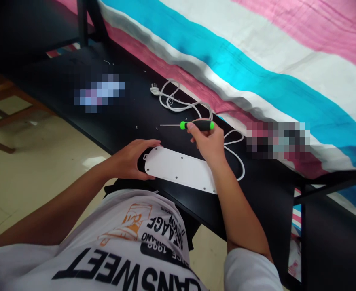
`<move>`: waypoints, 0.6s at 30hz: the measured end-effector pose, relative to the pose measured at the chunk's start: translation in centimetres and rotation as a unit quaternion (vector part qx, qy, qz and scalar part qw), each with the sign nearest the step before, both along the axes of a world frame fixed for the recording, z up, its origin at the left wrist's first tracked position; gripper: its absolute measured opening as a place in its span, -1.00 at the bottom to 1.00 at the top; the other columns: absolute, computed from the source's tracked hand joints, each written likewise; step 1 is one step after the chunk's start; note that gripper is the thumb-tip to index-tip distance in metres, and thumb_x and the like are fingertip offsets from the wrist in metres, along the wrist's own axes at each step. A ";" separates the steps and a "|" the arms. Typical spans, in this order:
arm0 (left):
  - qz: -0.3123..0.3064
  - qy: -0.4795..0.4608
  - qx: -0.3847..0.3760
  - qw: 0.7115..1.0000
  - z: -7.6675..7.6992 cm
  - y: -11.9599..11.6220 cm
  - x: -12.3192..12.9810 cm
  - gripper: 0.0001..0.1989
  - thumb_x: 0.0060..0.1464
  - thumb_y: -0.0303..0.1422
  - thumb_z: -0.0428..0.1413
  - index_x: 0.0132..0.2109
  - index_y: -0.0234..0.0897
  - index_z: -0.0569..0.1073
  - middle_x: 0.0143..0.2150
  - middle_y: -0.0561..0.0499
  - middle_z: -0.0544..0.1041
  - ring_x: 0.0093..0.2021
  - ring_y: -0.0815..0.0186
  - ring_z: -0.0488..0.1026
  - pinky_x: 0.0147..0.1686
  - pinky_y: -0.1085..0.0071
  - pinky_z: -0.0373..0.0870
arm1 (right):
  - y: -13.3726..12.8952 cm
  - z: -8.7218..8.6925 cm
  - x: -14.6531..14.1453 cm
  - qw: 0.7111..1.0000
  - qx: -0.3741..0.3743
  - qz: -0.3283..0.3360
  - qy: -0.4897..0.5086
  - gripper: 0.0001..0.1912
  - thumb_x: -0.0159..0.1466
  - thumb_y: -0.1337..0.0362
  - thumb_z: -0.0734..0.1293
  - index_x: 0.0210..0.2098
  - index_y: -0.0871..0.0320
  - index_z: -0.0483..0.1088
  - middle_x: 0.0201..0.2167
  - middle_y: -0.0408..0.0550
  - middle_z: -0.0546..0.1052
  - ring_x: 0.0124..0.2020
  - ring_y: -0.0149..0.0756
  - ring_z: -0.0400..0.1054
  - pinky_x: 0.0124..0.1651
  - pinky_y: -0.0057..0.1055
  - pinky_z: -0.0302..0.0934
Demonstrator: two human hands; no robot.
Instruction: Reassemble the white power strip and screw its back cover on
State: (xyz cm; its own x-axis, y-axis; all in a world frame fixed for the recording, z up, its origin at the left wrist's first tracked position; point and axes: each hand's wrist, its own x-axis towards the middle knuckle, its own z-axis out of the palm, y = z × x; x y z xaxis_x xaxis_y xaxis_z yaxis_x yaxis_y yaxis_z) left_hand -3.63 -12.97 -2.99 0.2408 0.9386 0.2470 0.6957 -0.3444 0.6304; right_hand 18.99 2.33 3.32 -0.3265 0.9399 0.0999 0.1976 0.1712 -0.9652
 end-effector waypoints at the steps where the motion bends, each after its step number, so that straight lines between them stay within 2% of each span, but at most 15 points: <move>1: 0.000 0.000 0.000 1.000 0.0 0.0 0.0 0.05 -0.15 -0.07 0.44 0.41 -0.21 0.16 0.33 -0.23 0.39 0.27 -0.07 0.39 0.31 0.04 0.25 | -0.2 -0.1 -0.1 1.000 -0.002 0.014 -0.011 -0.62 0.12 -0.01 0.53 -0.23 0.13 0.50 -0.38 -0.07 0.60 -0.54 -0.42 0.39 -0.65 -0.52 0.15; 5: 0.000 0.003 -0.002 1.000 0.0 0.0 0.0 0.04 -0.15 -0.08 0.44 0.40 -0.22 0.17 0.32 -0.23 0.40 0.28 -0.06 0.38 0.31 0.04 0.25 | -0.6 -0.3 -0.2 0.999 -0.001 0.031 -0.036 -0.65 0.14 0.05 0.53 -0.20 0.14 0.53 -0.37 -0.08 0.61 -0.50 -0.42 0.42 -0.59 -0.53 0.25; 11: 0.001 0.008 -0.002 1.000 -0.1 0.0 -0.1 0.05 -0.15 -0.08 0.44 0.40 -0.24 0.17 0.32 -0.24 0.40 0.27 -0.04 0.38 0.31 0.05 0.24 | -0.5 -0.2 -0.1 0.999 -0.002 0.032 -0.023 -0.68 0.15 0.08 0.53 -0.22 0.16 0.54 -0.38 -0.06 0.62 -0.50 -0.42 0.42 -0.58 -0.53 0.24; 15: 0.000 0.011 -0.003 1.000 -0.1 0.0 -0.1 0.04 -0.14 -0.09 0.44 0.40 -0.25 0.17 0.33 -0.24 0.39 0.28 -0.04 0.37 0.32 0.06 0.23 | -0.1 0.1 0.2 1.000 0.020 -0.006 -0.002 -0.69 0.15 0.05 0.52 -0.30 0.16 0.52 -0.43 -0.04 0.60 -0.53 -0.39 0.40 -0.61 -0.50 0.20; 18: -0.001 0.008 -0.005 1.000 0.0 0.0 0.0 0.04 -0.14 -0.07 0.44 0.40 -0.24 0.18 0.33 -0.24 0.39 0.28 -0.06 0.37 0.32 0.06 0.23 | 0.1 1.0 0.8 0.998 0.042 -0.052 -0.001 -0.67 0.15 0.00 0.51 -0.42 0.13 0.46 -0.51 -0.08 0.55 -0.62 -0.40 0.33 -0.64 -0.47 0.14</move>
State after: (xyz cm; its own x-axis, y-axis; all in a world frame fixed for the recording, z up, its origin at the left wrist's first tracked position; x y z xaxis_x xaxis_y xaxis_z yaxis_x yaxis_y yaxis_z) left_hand -3.68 -12.98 -3.03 0.2458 0.9407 0.2339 0.7057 -0.3391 0.6221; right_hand 19.76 2.46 4.32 -0.2282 0.9569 0.1794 0.2209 0.2304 -0.9477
